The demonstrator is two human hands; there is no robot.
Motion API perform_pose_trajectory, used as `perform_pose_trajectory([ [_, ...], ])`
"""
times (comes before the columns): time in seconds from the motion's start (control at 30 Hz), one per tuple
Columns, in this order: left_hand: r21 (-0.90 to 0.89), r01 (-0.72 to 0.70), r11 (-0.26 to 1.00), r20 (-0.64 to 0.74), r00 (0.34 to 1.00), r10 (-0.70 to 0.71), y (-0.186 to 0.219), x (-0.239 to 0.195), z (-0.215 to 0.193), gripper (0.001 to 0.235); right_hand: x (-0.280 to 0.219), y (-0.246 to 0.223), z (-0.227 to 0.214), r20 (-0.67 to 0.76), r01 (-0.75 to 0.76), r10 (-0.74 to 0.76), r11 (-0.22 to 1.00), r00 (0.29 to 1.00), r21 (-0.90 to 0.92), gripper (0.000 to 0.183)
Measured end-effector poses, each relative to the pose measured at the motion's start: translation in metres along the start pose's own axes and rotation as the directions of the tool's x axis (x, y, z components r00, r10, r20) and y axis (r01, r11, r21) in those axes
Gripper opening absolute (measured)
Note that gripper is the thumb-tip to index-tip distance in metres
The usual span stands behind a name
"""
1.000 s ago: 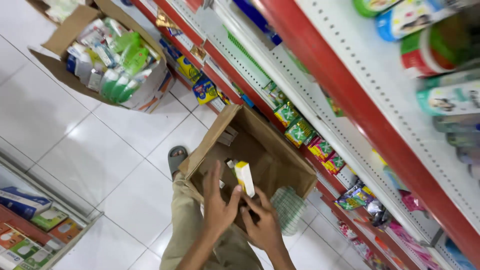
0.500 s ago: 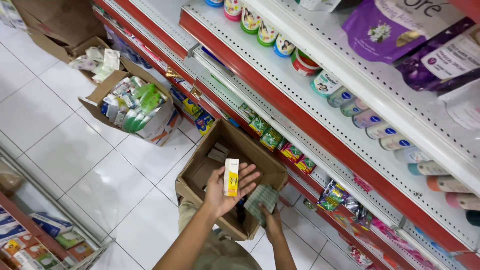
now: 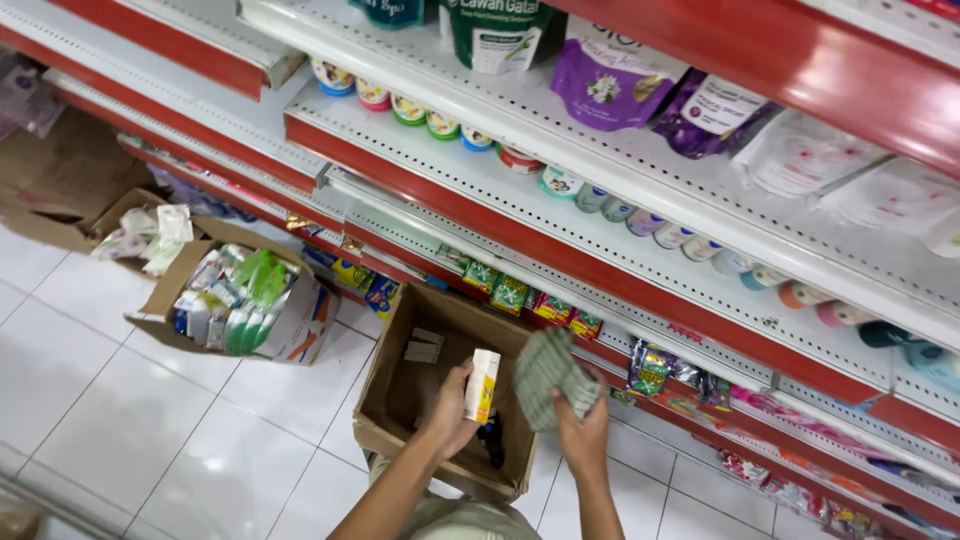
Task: The person takes product boxes out of a cardboard box on the floor and places them onto the store shelf, arranging them in line with the other items. They occasionally use a handheld barcode scanner on a box and handle a cloth while working through the box.
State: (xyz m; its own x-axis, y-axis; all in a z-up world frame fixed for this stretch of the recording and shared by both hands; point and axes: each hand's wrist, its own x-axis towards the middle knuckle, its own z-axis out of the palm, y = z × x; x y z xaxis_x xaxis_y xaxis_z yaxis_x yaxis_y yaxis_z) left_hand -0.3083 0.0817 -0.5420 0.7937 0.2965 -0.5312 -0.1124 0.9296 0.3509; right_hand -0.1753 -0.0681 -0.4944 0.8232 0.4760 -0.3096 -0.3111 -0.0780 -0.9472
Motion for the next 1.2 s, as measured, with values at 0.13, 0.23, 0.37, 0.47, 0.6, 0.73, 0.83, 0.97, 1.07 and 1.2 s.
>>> perform_pose_trajectory([
  [0.13,0.169,-0.053,0.984,-0.05,0.997,0.062,0.007,0.009,0.022,0.041,-0.04,-0.049,0.072,0.323,0.374,-0.262,0.854,0.909,-0.361,0.079],
  [0.23,0.171,-0.041,0.984,-0.177,0.982,0.071,0.034,0.013,0.025,0.039,-0.058,-0.037,0.072,0.459,0.509,-0.308,0.751,0.833,-0.42,0.076],
  [0.37,0.129,-0.021,0.991,-0.129,0.991,0.038,0.076,-0.001,0.051,0.027,-0.059,0.032,0.006,0.205,-0.068,0.192,0.867,0.96,-0.494,0.049],
  [0.47,0.171,-0.039,0.984,-0.024,0.999,0.044,0.082,-0.003,0.056,0.022,-0.053,0.018,-0.016,-0.055,0.012,-0.02,0.992,0.998,-0.127,0.043],
  [0.6,0.146,0.007,0.989,0.048,0.999,-0.014,0.077,-0.015,0.076,0.022,-0.059,-0.078,0.068,0.108,0.502,-0.507,0.76,0.855,-0.413,0.068],
  [0.73,0.04,0.034,0.999,-0.03,0.999,-0.033,0.074,-0.005,0.062,0.022,-0.078,-0.093,0.101,0.473,0.736,-0.577,0.403,0.666,-0.544,0.076],
  [0.83,-0.001,0.04,0.999,-0.08,0.996,-0.04,0.099,-0.024,0.079,0.022,-0.077,-0.046,0.048,0.372,0.348,-0.147,0.753,0.916,-0.559,0.066],
  [0.97,0.05,0.019,0.999,-0.103,0.995,-0.014,0.092,-0.026,0.067,0.028,-0.069,-0.063,0.017,0.158,0.078,-0.007,0.89,0.987,-0.45,0.061],
  [1.07,0.094,0.003,0.996,-0.033,0.999,0.0,0.089,-0.037,0.08,0.038,-0.072,-0.107,0.058,0.159,0.475,-0.463,0.723,0.872,-0.502,0.064],
  [1.2,0.019,0.084,0.996,-0.044,0.996,-0.083,0.093,-0.045,0.092,0.049,-0.083,-0.109,0.092,0.525,0.708,-0.486,0.37,0.699,-0.601,0.07],
])
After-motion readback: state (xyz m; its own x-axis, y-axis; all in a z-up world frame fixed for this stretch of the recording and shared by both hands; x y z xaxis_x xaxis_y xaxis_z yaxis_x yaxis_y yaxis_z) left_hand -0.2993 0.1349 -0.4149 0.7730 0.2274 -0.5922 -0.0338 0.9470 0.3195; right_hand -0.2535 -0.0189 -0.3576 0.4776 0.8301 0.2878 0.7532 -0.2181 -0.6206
